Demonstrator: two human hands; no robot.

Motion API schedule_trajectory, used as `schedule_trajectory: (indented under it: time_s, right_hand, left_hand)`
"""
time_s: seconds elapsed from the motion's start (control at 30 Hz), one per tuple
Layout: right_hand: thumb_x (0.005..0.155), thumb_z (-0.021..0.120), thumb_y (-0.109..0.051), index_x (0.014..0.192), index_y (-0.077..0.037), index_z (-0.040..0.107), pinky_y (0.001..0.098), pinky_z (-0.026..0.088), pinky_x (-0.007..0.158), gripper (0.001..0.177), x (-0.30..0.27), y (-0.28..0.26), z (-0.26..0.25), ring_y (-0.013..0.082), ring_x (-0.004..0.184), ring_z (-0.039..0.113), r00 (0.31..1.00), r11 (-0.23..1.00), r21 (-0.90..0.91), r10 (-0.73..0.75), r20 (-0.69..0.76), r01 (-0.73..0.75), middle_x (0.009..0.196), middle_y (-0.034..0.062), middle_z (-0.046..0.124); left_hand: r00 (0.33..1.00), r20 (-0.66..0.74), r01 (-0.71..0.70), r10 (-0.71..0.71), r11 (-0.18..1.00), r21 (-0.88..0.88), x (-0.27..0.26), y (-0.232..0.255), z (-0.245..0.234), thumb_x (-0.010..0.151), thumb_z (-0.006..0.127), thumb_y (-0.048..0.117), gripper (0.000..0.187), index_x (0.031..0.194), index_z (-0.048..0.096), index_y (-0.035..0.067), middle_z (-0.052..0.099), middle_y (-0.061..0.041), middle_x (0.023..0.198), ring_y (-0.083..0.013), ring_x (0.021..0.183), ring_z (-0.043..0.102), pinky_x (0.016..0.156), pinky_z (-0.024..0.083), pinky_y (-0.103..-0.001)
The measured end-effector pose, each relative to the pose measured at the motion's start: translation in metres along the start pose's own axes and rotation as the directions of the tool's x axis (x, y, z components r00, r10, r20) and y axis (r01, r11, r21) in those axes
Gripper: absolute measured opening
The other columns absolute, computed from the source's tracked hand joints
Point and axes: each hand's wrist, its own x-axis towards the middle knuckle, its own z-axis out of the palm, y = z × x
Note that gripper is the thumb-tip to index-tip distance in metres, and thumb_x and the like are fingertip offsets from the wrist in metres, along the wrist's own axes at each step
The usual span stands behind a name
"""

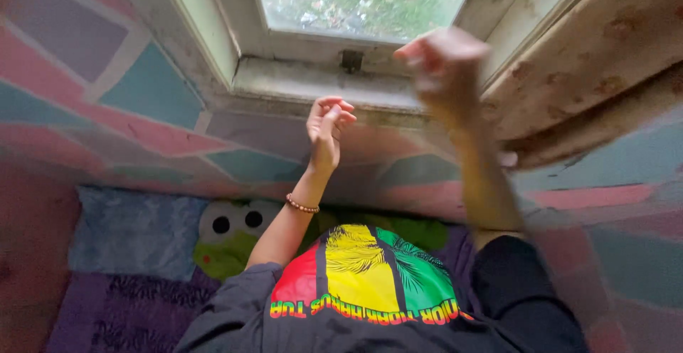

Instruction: The person tidies a bedroom by picking up various items of clothing and bedding from a bed and the floor. They move these items to a pile on the floor near the doorway. The person also briefly opens a window.

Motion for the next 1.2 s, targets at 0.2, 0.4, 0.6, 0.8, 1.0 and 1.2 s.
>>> schedule_trajectory:
  time_s: [0.2, 0.4, 0.6, 0.8, 1.0, 1.2]
  right_hand:
    - [0.087, 0.085, -0.043, 0.077, -0.002, 0.069, 0.0488, 0.051, 0.065, 0.045, -0.045, 0.017, 0.139, 0.0364, 0.073, 0.066, 0.913, 0.923, -0.138, 0.378, 0.151, -0.359, 0.079, 0.0161, 0.067]
    - [0.091, 0.071, -0.022, 0.093, -0.002, 0.064, 0.0534, 0.053, 0.073, 0.021, -0.052, 0.036, 0.193, 0.0426, 0.085, 0.067, 0.956, 0.947, -0.137, 0.292, -0.009, -0.291, 0.094, 0.0200, 0.070]
    - [0.096, 0.072, -0.014, 0.093, 0.001, 0.066, 0.0528, 0.052, 0.071, 0.017, -0.045, 0.025, 0.189, 0.0446, 0.083, 0.067, 0.960, 0.964, -0.022, 0.264, -0.092, -0.267, 0.089, 0.0226, 0.070]
    - [0.074, 0.094, -0.035, 0.075, 0.001, 0.075, 0.0391, 0.052, 0.060, 0.041, -0.028, 0.043, 0.145, 0.0356, 0.059, 0.068, 0.827, 0.827, 0.004, 0.562, 0.031, -0.562, 0.066, 0.0190, 0.069]
    - [0.069, 0.102, -0.030, 0.067, -0.003, 0.071, 0.0413, 0.050, 0.054, 0.041, -0.021, 0.083, 0.176, 0.0305, 0.058, 0.064, 0.960, 0.979, -0.164, 0.071, -0.272, -0.119, 0.066, 0.0143, 0.069]
    - [0.081, 0.100, -0.032, 0.068, 0.000, 0.068, 0.0375, 0.044, 0.050, 0.047, -0.050, 0.024, 0.136, 0.0237, 0.050, 0.058, 0.979, 0.984, 0.042, 0.175, -0.100, -0.172, 0.061, 0.0137, 0.066]
  left_hand:
    - [0.985, -0.170, 0.003, -0.003, 1.000, 0.000, -0.025, 0.012, -0.031, 0.103, 0.058, 0.008, 0.010, 0.113, 0.060, 0.007, 0.068, -0.008, 0.100, -0.0132, 0.082, 0.067, 0.078, 0.055, -0.027]
    - [0.978, -0.205, -0.025, 0.022, 1.000, -0.010, -0.049, 0.030, -0.047, 0.101, 0.059, 0.006, 0.011, 0.112, 0.061, 0.006, 0.067, -0.006, 0.099, -0.0127, 0.081, 0.066, 0.080, 0.057, -0.029]
    - [0.971, -0.236, -0.044, 0.042, 0.999, -0.005, -0.061, 0.048, -0.057, 0.101, 0.060, 0.006, 0.011, 0.112, 0.061, 0.007, 0.066, -0.006, 0.099, -0.0117, 0.081, 0.066, 0.080, 0.058, -0.028]
    - [0.965, -0.253, -0.061, 0.066, 0.998, 0.026, -0.076, 0.068, -0.072, 0.101, 0.060, 0.007, 0.010, 0.111, 0.061, 0.007, 0.066, -0.005, 0.099, -0.0115, 0.081, 0.066, 0.081, 0.058, -0.028]
    - [0.947, -0.312, -0.070, 0.080, 0.997, 0.043, -0.081, 0.069, -0.081, 0.100, 0.058, 0.007, 0.010, 0.110, 0.062, 0.007, 0.068, -0.007, 0.097, -0.0131, 0.079, 0.067, 0.077, 0.057, -0.027]
    - [0.976, -0.217, -0.023, 0.020, 1.000, -0.011, -0.099, 0.068, -0.059, 0.100, 0.058, 0.007, 0.011, 0.111, 0.061, 0.008, 0.067, -0.006, 0.096, -0.0118, 0.080, 0.067, 0.078, 0.058, -0.028]
